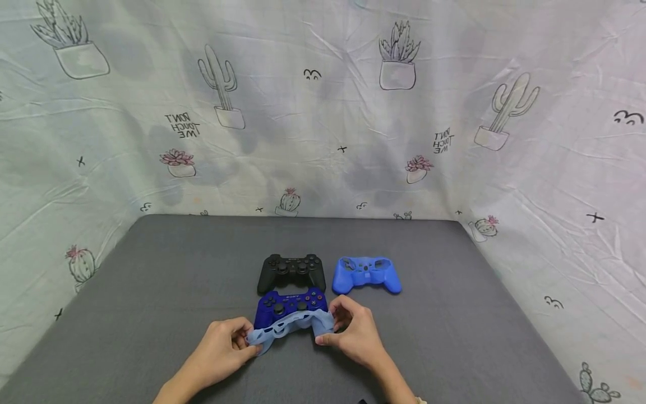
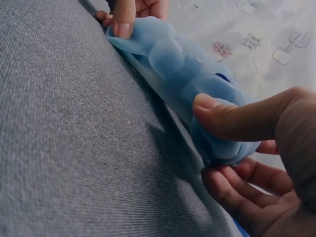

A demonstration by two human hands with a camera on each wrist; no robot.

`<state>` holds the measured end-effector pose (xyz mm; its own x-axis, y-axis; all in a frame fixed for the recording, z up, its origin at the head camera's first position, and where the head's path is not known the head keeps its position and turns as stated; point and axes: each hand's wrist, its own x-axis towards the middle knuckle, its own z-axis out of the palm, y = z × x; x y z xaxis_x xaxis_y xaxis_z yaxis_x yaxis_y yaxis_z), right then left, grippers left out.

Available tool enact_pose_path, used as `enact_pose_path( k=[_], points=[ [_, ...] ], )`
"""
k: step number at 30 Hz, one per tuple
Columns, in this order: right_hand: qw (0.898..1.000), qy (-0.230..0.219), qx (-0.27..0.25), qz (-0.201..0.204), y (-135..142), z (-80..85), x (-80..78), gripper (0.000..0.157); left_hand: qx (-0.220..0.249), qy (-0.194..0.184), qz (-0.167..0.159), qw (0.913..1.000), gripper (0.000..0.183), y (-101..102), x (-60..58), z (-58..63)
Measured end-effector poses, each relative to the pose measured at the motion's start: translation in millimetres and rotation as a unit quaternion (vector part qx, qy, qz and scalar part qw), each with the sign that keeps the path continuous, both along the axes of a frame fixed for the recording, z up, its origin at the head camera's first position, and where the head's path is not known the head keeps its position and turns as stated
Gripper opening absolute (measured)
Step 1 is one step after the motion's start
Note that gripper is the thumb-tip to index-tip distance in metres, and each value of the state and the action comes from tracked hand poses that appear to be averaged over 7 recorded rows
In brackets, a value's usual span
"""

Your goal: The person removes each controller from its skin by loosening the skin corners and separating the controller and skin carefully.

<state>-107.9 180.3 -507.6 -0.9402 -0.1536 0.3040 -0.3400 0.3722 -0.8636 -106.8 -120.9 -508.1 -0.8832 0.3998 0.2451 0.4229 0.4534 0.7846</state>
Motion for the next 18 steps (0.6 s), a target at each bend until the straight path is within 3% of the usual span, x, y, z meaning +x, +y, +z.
enact_pose_path(
  k=[18],
  points=[
    [1.0, -0.025, 0.012, 0.008, -0.5, 1.0, 3.6, 0.052, -0.001, 0.004, 0.001, 1.0, 0.02, -3.4, -0.8, -1.9]
  ],
)
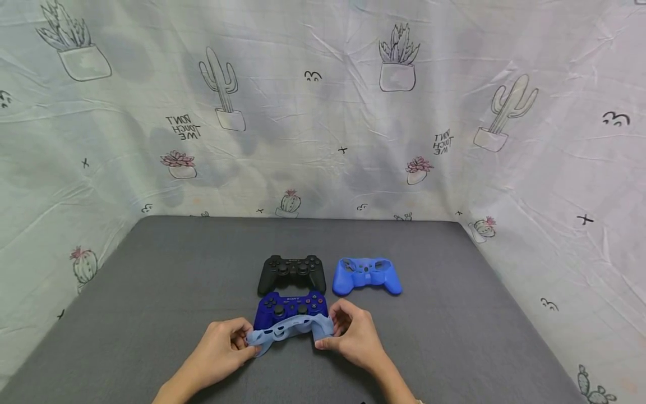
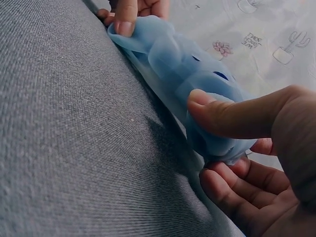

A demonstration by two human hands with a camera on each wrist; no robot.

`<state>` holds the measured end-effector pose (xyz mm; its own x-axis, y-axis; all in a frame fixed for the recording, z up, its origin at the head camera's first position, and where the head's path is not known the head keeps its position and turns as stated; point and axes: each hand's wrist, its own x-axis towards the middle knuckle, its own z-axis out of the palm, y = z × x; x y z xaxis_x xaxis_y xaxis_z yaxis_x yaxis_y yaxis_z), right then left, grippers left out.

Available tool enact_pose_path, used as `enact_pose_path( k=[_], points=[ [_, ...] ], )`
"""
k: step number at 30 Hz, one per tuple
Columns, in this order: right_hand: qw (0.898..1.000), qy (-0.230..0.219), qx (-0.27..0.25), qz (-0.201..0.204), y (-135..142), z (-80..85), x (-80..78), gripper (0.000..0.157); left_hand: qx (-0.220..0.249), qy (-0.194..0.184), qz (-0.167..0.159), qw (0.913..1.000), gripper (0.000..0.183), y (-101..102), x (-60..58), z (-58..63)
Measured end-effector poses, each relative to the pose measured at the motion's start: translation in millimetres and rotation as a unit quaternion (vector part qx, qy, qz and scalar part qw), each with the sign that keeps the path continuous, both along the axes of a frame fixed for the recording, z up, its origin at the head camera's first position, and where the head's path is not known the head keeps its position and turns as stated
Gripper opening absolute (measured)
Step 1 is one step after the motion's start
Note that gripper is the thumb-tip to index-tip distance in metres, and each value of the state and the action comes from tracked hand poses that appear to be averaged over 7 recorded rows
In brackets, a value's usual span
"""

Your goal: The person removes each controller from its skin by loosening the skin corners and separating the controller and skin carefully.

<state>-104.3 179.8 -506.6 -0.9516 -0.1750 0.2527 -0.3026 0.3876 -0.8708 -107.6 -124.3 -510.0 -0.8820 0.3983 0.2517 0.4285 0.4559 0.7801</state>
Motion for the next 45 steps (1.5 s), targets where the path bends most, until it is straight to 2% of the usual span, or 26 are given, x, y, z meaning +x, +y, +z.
enact_pose_path(
  k=[14, 22, 26, 28, 33, 35, 45],
  points=[
    [1.0, 0.004, 0.022, 0.017, 0.1, -2.6, -0.8, 0.051, 0.011, -0.004, -0.006, 0.9999, 0.021, -1.3, -0.5, -1.8],
    [0.999, -0.001, 0.053, 0.005, -5.1, 6.4, 5.7, 0.048, 0.011, -0.01, -0.012, 0.9998, 0.02, -1.3, -1.3, -3.4],
    [0.998, 0.0, 0.06, 0.01, -2.1, 1.2, 3.4, 0.048, 0.006, -0.01, -0.011, 0.9999, 0.02, -0.9, -2.1, -3.2],
    [0.998, 0.001, 0.061, 0.014, -3.1, 5.7, 5.7, 0.048, 0.005, -0.01, -0.012, 0.9999, 0.02, -0.9, -2.6, -3.0],
    [0.996, 0.007, 0.083, 0.023, 0.2, 4.6, 3.7, 0.047, 0.005, -0.013, -0.015, 0.9998, 0.019, -1.5, -3.3, -1.7],
    [0.996, 0.014, 0.089, 0.028, 3.9, -2.6, -0.7, 0.048, 0.004, -0.013, -0.017, 0.9998, 0.018, -1.8, -3.2, -1.1],
    [0.994, 0.03, 0.087, 0.051, 4.8, -1.1, 0.2, 0.045, -0.021, 0.017, -0.038, 0.9989, 0.018, -2.1, -3.5, 0.5]
  ],
)
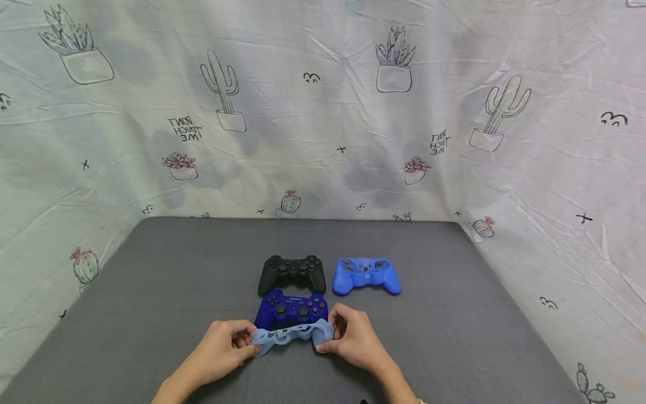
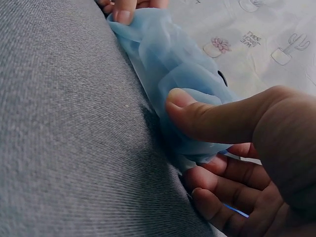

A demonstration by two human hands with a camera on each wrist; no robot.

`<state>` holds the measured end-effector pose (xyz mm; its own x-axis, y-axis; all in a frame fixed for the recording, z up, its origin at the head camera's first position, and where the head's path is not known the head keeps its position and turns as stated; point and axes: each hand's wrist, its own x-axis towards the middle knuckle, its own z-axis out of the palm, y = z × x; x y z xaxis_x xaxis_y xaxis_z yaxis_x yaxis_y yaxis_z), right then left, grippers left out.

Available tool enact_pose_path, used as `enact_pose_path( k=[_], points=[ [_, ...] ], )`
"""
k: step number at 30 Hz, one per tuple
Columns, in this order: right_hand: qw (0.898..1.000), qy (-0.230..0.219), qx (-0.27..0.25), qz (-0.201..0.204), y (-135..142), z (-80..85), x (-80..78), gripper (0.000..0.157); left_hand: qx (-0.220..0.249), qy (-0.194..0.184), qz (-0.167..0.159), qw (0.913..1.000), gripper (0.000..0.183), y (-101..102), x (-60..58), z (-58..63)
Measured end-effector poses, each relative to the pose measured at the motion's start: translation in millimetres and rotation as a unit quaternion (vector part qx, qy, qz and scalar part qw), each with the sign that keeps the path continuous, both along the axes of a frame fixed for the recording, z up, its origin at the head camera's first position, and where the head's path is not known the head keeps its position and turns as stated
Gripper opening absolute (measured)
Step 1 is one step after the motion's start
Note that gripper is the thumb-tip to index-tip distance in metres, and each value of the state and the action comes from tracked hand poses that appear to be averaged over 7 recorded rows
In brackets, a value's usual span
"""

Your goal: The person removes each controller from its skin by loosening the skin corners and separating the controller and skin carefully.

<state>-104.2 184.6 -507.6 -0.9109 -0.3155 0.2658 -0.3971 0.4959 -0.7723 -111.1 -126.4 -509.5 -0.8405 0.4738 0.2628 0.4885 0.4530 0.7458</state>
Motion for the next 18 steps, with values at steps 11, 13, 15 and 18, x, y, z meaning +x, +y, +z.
enact_pose_path(
  k=[11, 13, 15, 18],
  points=[
    [1.0, -0.001, 0.003, 0.011, 1.4, 0.0, -0.1, 0.04, -0.003, 0.005, -0.006, 1.0, 0.018, -0.6, -0.8, -0.3],
    [1.0, 0.001, 0.004, 0.013, 1.6, -0.4, 0.0, 0.039, -0.004, 0.006, -0.008, 0.9999, 0.016, -0.4, -0.7, -0.2],
    [1.0, 0.001, 0.005, 0.013, 1.6, -0.8, 0.2, 0.038, -0.005, 0.005, -0.01, 0.9999, 0.015, -0.3, -0.4, -0.1],
    [1.0, 0.0, 0.004, 0.013, 1.6, -0.9, 0.7, 0.036, -0.006, 0.005, -0.009, 0.9999, 0.016, -0.1, 0.1, 0.0]
  ],
)
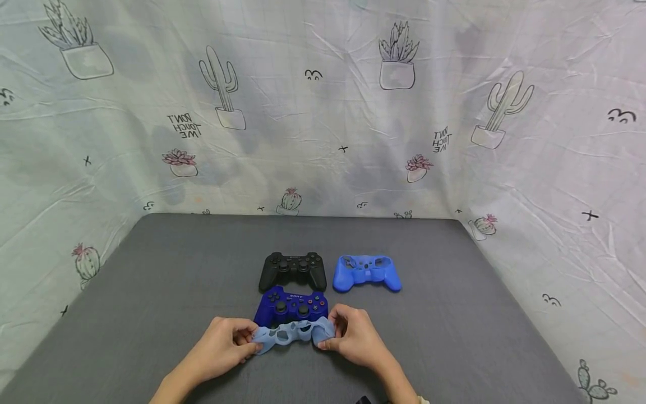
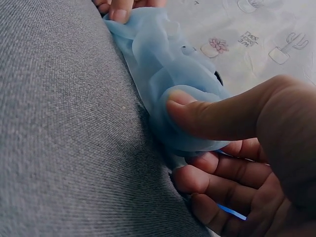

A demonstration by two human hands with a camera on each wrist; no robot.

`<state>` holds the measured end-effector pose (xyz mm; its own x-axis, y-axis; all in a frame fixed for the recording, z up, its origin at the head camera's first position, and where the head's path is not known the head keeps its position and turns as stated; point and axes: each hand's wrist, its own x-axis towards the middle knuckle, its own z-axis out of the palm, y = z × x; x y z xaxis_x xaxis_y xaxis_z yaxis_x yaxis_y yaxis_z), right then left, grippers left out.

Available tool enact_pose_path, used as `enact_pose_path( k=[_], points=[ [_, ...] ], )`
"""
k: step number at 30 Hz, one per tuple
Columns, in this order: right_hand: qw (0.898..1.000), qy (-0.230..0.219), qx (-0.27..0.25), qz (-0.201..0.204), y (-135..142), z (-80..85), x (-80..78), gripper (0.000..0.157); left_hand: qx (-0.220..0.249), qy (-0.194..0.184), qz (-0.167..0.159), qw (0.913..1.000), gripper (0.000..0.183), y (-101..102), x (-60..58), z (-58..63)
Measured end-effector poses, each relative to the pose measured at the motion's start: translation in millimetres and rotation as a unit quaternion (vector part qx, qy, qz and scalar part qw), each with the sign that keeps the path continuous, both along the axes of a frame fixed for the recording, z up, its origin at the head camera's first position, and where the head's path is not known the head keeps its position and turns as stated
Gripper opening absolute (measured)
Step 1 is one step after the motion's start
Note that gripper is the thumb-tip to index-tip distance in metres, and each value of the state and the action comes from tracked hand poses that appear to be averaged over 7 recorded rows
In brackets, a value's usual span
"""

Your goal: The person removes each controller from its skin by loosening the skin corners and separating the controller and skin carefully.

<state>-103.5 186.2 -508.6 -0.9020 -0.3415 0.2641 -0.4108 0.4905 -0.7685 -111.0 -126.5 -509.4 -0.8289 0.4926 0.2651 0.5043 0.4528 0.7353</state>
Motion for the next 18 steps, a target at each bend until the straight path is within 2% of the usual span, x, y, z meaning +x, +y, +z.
enact_pose_path(
  k=[6, 13, 18],
  points=[
    [1.0, -0.011, -0.009, 0.009, -1.0, 2.0, 3.0, 0.033, -0.003, 0.0, -0.004, 1.0, 0.015, 0.6, 1.9, 1.2],
    [0.998, -0.005, -0.026, 0.051, -1.6, 0.9, 4.3, 0.027, -0.003, 0.003, -0.008, 1.0, 0.015, 0.7, 3.8, 0.4],
    [0.996, -0.008, -0.045, 0.078, -0.2, 3.6, 5.9, 0.028, 0.029, -0.02, -0.022, 0.9991, 0.012, 3.1, 5.1, 0.2]
  ],
)
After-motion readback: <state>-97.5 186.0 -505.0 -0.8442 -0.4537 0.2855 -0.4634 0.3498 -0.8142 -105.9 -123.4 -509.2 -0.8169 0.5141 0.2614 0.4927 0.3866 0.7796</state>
